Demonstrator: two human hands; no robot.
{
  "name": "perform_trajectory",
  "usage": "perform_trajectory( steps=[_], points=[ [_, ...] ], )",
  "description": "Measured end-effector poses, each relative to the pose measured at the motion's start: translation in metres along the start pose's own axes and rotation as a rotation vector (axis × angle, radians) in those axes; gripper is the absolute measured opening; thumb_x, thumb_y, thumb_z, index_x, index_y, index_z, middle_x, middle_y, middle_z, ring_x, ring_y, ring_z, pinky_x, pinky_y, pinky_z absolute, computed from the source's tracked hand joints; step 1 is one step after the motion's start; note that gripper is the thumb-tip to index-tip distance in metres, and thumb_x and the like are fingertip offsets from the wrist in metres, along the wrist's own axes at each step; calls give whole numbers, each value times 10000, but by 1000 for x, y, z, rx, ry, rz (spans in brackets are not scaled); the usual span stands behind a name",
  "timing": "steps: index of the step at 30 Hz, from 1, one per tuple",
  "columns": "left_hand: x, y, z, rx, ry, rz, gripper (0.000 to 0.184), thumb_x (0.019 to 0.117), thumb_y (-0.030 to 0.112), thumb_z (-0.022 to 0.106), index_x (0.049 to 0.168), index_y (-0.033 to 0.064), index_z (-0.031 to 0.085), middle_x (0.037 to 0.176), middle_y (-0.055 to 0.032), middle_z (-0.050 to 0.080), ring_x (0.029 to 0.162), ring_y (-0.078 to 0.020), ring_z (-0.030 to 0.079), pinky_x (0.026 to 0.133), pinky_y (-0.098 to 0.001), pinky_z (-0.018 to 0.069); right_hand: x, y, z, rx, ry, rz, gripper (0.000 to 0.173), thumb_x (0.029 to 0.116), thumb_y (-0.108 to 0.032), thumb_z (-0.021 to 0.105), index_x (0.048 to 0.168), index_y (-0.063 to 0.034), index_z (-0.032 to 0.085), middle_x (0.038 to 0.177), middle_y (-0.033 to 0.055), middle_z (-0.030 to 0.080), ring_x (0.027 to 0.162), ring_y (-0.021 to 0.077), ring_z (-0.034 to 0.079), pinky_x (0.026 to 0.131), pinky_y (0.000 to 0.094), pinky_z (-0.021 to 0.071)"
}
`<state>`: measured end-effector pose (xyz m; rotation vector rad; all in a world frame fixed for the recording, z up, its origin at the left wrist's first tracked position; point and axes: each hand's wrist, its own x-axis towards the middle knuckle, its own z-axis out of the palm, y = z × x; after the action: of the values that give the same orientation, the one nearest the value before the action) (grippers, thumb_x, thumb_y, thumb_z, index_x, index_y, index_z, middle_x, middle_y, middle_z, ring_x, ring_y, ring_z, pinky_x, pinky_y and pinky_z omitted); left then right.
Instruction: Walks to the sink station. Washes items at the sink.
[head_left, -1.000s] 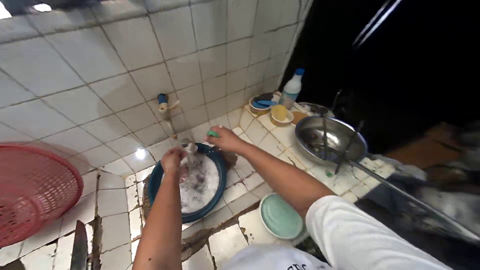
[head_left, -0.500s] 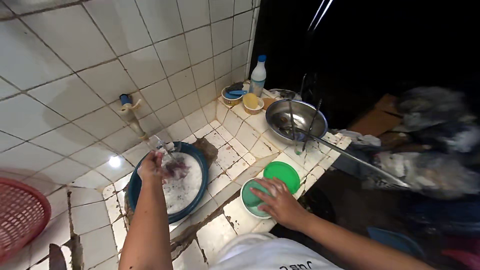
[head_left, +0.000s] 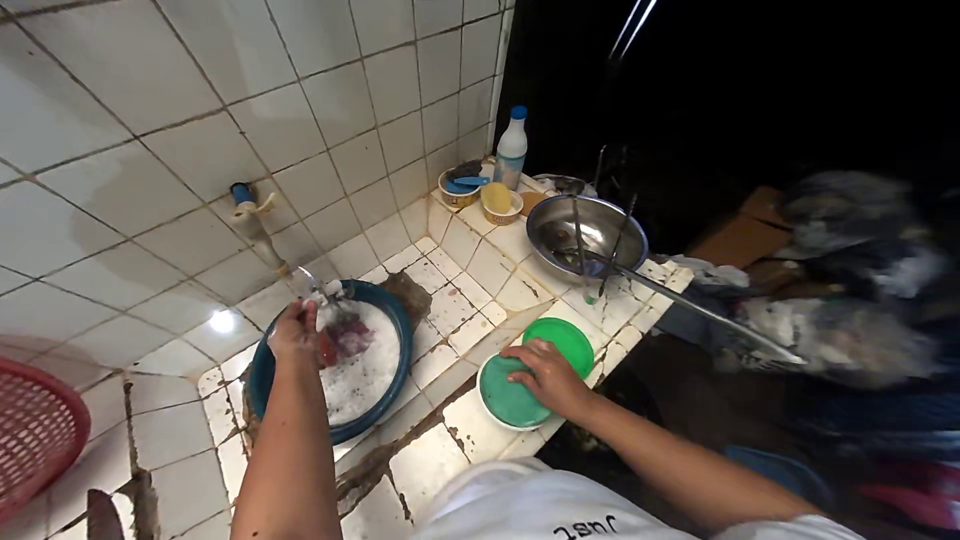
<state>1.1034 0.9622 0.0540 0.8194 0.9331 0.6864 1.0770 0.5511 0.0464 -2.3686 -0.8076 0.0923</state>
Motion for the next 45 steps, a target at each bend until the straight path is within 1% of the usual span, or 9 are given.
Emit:
perform_trajectory(
  steps=[5, 11, 15, 18, 23, 27, 37, 41, 45],
  points=[
    [3, 1, 1, -26, -9, -21, 114, 1024, 39, 519, 1129, -5, 530, 879, -74, 593, 684, -100, 630, 644, -213, 574, 9, 6, 1, 219, -35, -59, 195, 874, -69, 767, 1037, 33, 737, 1049, 186, 746, 1017, 318, 714, 941, 433, 559],
    [3, -1, -4, -158, -3, -80, 100, 1040, 32, 475, 1133, 9, 506, 893, -62, 588, 706, -82, 634, 667, -189, 574, 26, -8, -14, -129, 0, -188, 369, 816, -216, 846, 1131, -58, 734, 1245, 233, 660, 1152, 505, 600, 960, 670, 469],
    [-5, -4, -14, -296, 27, -122, 181, 1078, 57, 420, 1247, 5, 451, 1027, -80, 560, 848, -98, 634, 782, -201, 561, 70, -38, -14, -16, 168, -337, 249, 955, -284, 699, 1037, -53, 744, 1107, 184, 709, 1076, 402, 647, 961, 546, 506],
    [-16, -8, -22, -347, 49, -167, 200, 1076, 61, 414, 1266, 7, 446, 1070, -105, 567, 912, -125, 641, 817, -219, 559, 121, -78, -3, 184, -122, -237, 260, 1006, -197, 637, 1072, 34, 735, 1123, 233, 701, 1075, 336, 670, 980, 443, 526],
    [-15, -9, -47, 31, -4, 52, 209, 1013, -30, 504, 1203, -102, 555, 960, -125, 638, 782, -127, 645, 743, -251, 571, 215, -142, 54, 615, -391, 168, 249, 1035, -65, 574, 1236, 47, 668, 1129, 167, 692, 933, 157, 675, 885, 302, 552],
    [-8, 12, -59, 544, -54, 292, 300, 965, 18, 654, 1242, -97, 635, 1184, -233, 670, 1041, -249, 663, 959, -388, 532, 260, -180, 93, 1115, -309, 492, 253, 1016, 83, 503, 1247, 104, 603, 1118, 180, 659, 866, 129, 664, 820, 260, 563],
    [-6, 32, 0, 1164, -238, 439, 262, 1006, 129, 604, 1171, -52, 695, 1093, -224, 716, 1053, -324, 689, 989, -507, 503, 292, -204, 121, 1518, -310, 613, 370, 1008, 109, 490, 1376, 77, 480, 1142, 166, 608, 866, 148, 643, 803, 253, 565],
    [-2, 18, 11, 1227, -345, 515, 293, 961, 57, 614, 1188, -124, 652, 1156, -277, 693, 1162, -379, 656, 1057, -520, 469, 294, -204, 120, 1471, -340, 633, 155, 1063, -20, 474, 1188, 14, 559, 794, 21, 542, 570, 53, 494, 543, 179, 461],
    [6, 3, 16, 828, -314, 440, 204, 1024, 1, 473, 1095, -119, 622, 906, -140, 645, 853, -162, 638, 838, -319, 532, 299, -203, 117, 1453, -426, 660, 326, 1125, -242, 402, 831, -111, 456, 548, -66, 332, 378, 16, 283, 363, 158, 271]
  ],
)
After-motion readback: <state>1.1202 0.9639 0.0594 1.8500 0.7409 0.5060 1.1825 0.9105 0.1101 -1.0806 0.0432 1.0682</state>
